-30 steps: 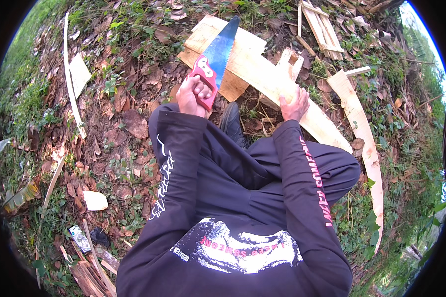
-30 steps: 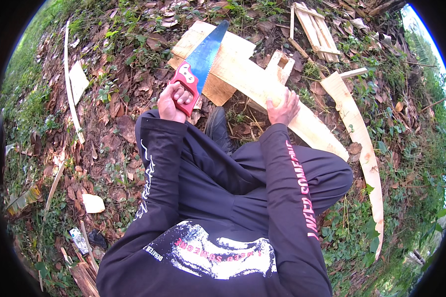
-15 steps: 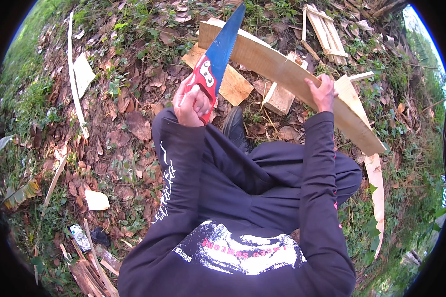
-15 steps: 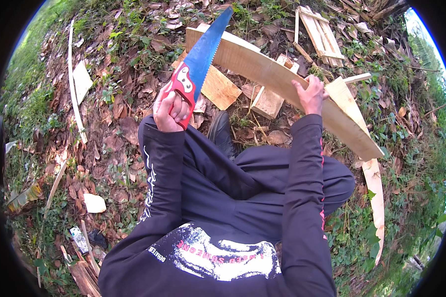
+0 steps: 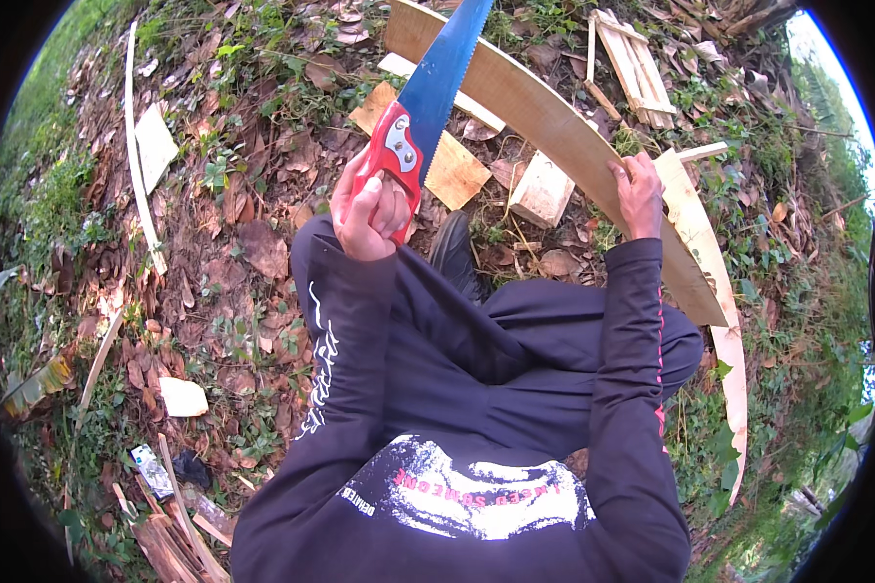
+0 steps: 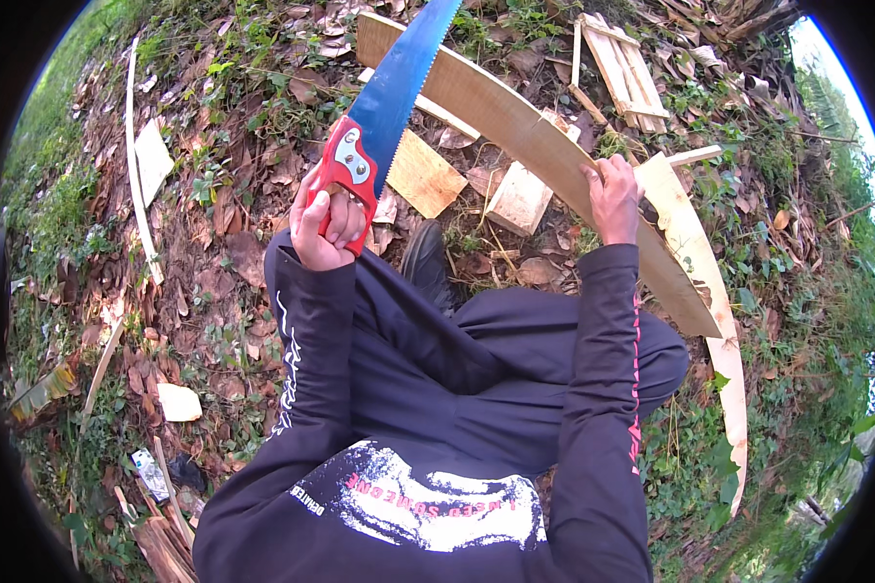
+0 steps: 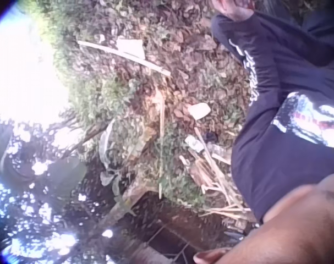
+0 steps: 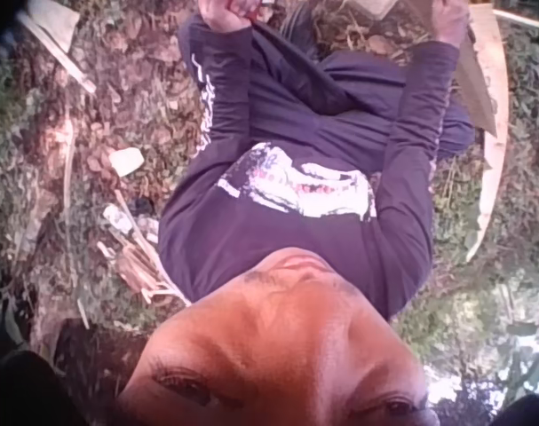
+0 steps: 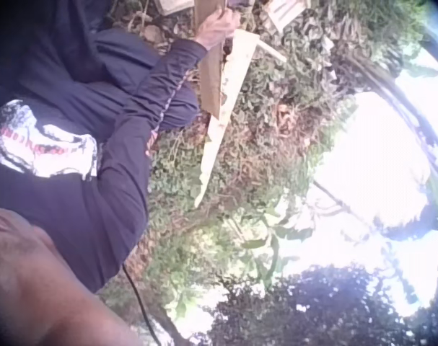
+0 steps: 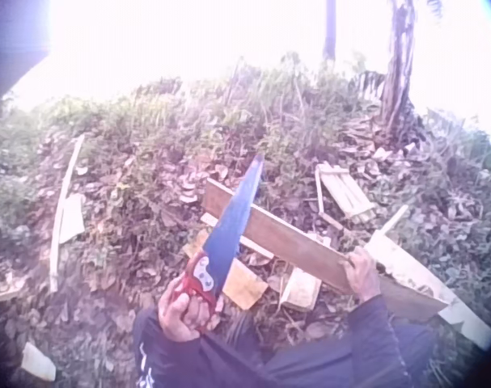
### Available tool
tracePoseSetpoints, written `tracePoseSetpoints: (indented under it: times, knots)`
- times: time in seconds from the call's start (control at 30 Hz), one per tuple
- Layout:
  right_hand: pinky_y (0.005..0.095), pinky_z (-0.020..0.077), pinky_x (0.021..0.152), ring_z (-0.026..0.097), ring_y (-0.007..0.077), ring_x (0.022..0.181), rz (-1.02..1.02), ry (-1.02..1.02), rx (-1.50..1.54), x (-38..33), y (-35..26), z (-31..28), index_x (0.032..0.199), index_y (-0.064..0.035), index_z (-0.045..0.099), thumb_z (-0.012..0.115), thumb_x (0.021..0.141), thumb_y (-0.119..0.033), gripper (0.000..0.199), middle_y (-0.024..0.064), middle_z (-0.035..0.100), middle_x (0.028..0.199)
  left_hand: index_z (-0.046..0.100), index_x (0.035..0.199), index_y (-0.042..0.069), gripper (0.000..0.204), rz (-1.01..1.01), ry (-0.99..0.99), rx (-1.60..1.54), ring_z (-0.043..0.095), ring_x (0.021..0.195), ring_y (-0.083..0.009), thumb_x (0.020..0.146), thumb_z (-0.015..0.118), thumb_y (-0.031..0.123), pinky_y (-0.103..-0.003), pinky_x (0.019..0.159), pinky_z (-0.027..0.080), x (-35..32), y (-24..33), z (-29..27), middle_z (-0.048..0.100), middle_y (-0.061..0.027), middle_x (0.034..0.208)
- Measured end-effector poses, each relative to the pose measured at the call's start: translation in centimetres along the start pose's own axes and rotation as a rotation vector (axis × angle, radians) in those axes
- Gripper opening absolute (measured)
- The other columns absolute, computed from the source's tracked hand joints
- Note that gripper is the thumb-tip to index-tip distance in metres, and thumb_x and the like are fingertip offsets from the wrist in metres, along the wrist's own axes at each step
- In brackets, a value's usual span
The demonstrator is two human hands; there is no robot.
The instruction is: The person sits on the ground and uses a red hand saw to cut a wooden plank resting on a small wooden frame. The person repeatedly saws back and forth along the plank, adjusting the wood's position as needed.
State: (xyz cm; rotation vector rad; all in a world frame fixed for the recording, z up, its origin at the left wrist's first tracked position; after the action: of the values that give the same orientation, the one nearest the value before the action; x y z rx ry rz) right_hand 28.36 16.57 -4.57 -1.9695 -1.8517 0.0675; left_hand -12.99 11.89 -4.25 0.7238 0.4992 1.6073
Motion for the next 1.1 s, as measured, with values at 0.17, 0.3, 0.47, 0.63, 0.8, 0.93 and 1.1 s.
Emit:
tracePoseSetpoints:
  times: [0.17,0.3,0.47,0.63,0.8,0.93,1.1]
  knots:
    - [0.0489,0.0386,0.089,0.059,0.0290,0.097,-0.032,0.010,-0.112,0.6,-1.0,-1.6,0.093,-0.0094,0.068,0.067,0.094,-0.035,0.026,0.0075,0.056,0.092,0.042,0.144,-0.009,0.053,0.019,-0.037,-0.053,0.030,0.038,-0.0072,0.097,0.049,0.014,-0.025,0.040,0.029,-0.1,0.3,-0.2,0.035,0.0031,0.050]
    - [0.0496,0.0420,0.084,0.059,0.0299,0.098,-0.052,0.107,-0.200,-2.7,1.4,3.7,0.094,-0.0070,0.067,0.066,0.095,-0.039,0.032,0.0096,0.056,0.093,0.042,0.145,-0.009,0.055,-0.077,-0.022,0.023,0.030,0.038,-0.0070,0.096,0.050,0.014,-0.025,0.040,0.029,0.1,-0.7,0.3,0.036,0.0028,0.051]
    - [0.0495,0.0405,0.089,0.061,0.0314,0.094,0.040,0.002,-0.102,-2.7,3.4,4.5,0.100,-0.0085,0.069,0.067,0.093,-0.042,0.034,0.0093,0.058,0.094,0.044,0.142,-0.013,0.056,-0.085,0.021,-0.013,0.030,0.040,-0.0042,0.092,0.052,0.010,-0.023,0.040,0.027,0.0,-0.8,0.9,0.036,0.0052,0.053]
    - [0.0493,0.0420,0.094,0.064,0.0338,0.098,0.047,0.016,-0.074,-3.3,3.0,4.6,0.107,-0.0083,0.071,0.074,0.089,-0.035,0.032,0.0135,0.066,0.101,0.044,0.141,-0.013,0.054,-0.139,0.038,0.070,0.030,0.041,-0.0044,0.093,0.052,0.011,-0.023,0.042,0.028,-0.2,-0.9,1.0,0.036,0.0050,0.054]
    - [0.0478,0.0389,0.101,0.065,0.0341,0.099,0.123,-0.039,-0.016,-3.1,4.0,3.9,0.113,-0.0078,0.071,0.077,0.084,-0.027,0.035,0.0175,0.071,0.098,0.044,0.142,-0.012,0.056,-0.108,-0.008,0.070,0.030,0.042,-0.0036,0.093,0.052,0.013,-0.023,0.042,0.026,-0.3,-1.0,1.2,0.036,0.0059,0.055]
    - [0.0469,0.0349,0.105,0.065,0.0316,0.097,0.073,0.061,-0.089,-0.7,0.9,-1.4,0.112,-0.0071,0.070,0.075,0.085,-0.024,0.033,0.0163,0.071,0.096,0.039,0.147,-0.013,0.061,0.149,-0.067,0.134,0.033,0.042,-0.0039,0.094,0.051,0.014,-0.022,0.041,0.029,-1.3,0.8,1.5,0.039,0.0055,0.055]
    - [0.0474,0.0349,0.105,0.064,0.0301,0.097,-0.010,0.080,-0.155,0.0,-0.1,-3.8,0.113,-0.0074,0.068,0.074,0.086,-0.019,0.030,0.0137,0.071,0.098,0.039,0.148,-0.010,0.064,0.186,-0.128,0.091,0.032,0.041,-0.0071,0.098,0.054,0.028,-0.026,0.043,0.029,-1.1,2.1,1.2,0.037,0.0033,0.051]
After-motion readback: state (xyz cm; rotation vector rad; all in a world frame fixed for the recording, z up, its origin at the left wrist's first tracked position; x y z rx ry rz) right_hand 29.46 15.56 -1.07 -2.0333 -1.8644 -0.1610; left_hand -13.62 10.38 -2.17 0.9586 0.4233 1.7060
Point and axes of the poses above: each hand's wrist, its own x-axis towards the middle knuckle, its own z-axis out of the palm, y = z × x, the point moved 7 cm from there along x, towards the middle knuckle
